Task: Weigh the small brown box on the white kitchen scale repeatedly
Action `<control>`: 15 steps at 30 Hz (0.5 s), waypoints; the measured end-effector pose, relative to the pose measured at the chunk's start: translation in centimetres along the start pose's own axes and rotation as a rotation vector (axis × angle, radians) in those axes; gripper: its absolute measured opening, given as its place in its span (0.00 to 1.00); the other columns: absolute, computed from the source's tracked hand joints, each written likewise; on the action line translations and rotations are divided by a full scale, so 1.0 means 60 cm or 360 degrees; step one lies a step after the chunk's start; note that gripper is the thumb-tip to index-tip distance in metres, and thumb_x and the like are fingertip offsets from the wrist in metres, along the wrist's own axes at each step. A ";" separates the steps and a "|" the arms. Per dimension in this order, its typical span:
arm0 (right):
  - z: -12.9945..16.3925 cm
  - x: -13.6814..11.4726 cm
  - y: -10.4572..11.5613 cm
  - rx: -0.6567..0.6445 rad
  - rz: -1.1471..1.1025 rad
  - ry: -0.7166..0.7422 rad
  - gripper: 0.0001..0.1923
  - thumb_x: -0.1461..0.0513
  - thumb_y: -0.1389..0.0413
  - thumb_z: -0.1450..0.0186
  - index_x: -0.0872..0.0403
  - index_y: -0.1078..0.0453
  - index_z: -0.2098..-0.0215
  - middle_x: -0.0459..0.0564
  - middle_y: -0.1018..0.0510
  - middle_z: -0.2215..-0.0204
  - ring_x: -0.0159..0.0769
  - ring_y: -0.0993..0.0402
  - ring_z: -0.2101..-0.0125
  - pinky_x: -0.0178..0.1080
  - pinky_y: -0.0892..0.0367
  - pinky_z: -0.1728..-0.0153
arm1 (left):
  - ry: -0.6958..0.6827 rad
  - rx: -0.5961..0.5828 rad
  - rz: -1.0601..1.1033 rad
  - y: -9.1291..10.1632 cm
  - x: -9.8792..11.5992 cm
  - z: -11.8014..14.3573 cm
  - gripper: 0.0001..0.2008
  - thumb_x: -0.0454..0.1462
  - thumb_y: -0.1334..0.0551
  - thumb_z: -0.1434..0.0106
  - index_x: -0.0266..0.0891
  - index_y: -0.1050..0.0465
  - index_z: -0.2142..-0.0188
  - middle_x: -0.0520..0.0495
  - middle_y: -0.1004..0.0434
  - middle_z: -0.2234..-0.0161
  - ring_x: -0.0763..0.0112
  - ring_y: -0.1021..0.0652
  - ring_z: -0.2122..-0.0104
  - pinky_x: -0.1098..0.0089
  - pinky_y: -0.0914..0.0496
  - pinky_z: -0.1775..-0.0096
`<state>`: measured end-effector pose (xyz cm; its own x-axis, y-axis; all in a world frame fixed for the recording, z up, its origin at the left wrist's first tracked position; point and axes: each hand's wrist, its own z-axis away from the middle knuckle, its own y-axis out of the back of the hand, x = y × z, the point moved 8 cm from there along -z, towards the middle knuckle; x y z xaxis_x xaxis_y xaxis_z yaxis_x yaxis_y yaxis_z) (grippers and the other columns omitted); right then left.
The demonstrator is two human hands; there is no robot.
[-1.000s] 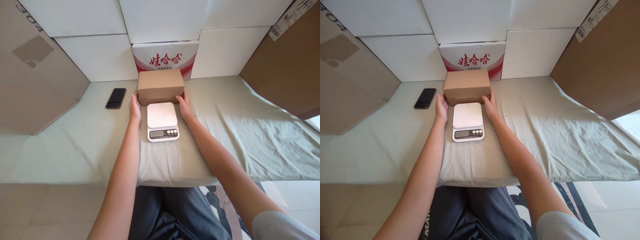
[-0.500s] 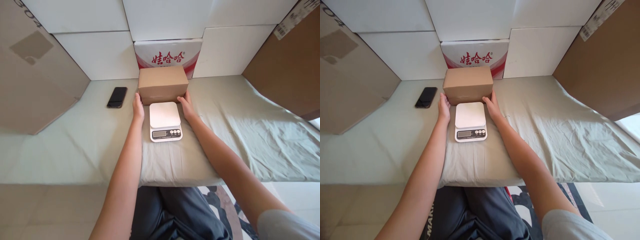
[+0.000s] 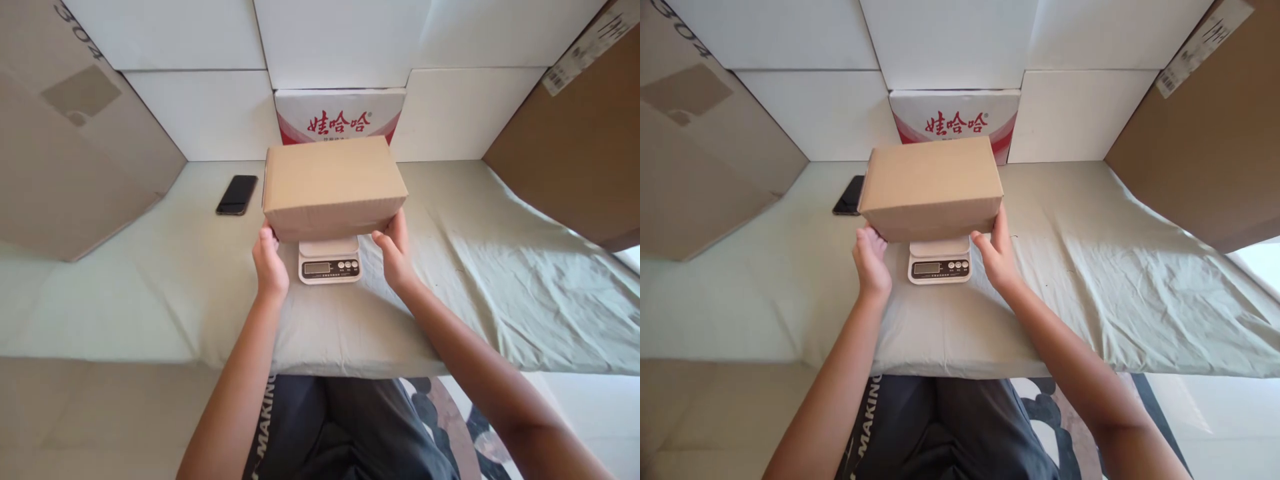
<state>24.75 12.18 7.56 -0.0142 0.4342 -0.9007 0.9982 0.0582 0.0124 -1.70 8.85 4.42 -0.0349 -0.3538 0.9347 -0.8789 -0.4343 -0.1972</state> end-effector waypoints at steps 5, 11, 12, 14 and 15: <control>0.033 0.021 -0.002 0.0112 -0.0116 -0.0105 0.24 0.56 0.46 0.36 0.41 0.32 0.41 0.49 0.23 0.38 0.51 0.30 0.36 0.57 0.31 0.32 | 0.0109 0.0082 -0.0080 0.021 -0.020 0.037 0.45 0.71 0.49 0.35 0.44 0.22 0.37 0.36 0.22 0.35 0.49 0.27 0.30 0.54 0.34 0.31; 0.033 0.036 -0.007 0.0105 -0.0151 -0.0121 0.26 0.56 0.44 0.37 0.40 0.33 0.40 0.49 0.25 0.36 0.51 0.31 0.35 0.58 0.32 0.31 | 0.0077 0.0039 -0.0100 0.019 -0.024 0.020 0.44 0.70 0.53 0.32 0.46 0.23 0.35 0.37 0.23 0.34 0.53 0.29 0.29 0.56 0.34 0.31; 0.034 0.036 -0.007 0.0099 -0.0143 -0.0117 0.27 0.55 0.44 0.37 0.40 0.34 0.39 0.49 0.26 0.35 0.51 0.32 0.34 0.59 0.33 0.30 | 0.0076 0.0033 -0.0099 0.018 -0.025 0.020 0.43 0.69 0.53 0.32 0.47 0.24 0.35 0.38 0.23 0.33 0.53 0.29 0.29 0.56 0.34 0.31; 0.035 0.036 -0.006 0.0096 -0.0131 -0.0128 0.27 0.55 0.44 0.36 0.40 0.35 0.38 0.49 0.27 0.35 0.51 0.33 0.33 0.60 0.35 0.29 | 0.0077 0.0021 -0.0094 0.017 -0.025 0.020 0.43 0.69 0.54 0.32 0.47 0.23 0.35 0.38 0.23 0.33 0.53 0.29 0.29 0.56 0.33 0.32; 0.036 0.036 -0.005 0.0102 -0.0132 -0.0142 0.27 0.55 0.44 0.35 0.40 0.35 0.38 0.49 0.27 0.35 0.51 0.33 0.32 0.60 0.35 0.28 | 0.0080 0.0019 -0.0092 0.017 -0.026 0.021 0.43 0.69 0.53 0.32 0.47 0.23 0.36 0.38 0.23 0.33 0.53 0.29 0.29 0.56 0.33 0.32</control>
<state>24.53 11.16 4.66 -0.0943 0.3484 -0.9326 0.9955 0.0318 -0.0888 -1.93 7.93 2.40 -0.0085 -0.2859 0.9582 -0.8745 -0.4626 -0.1458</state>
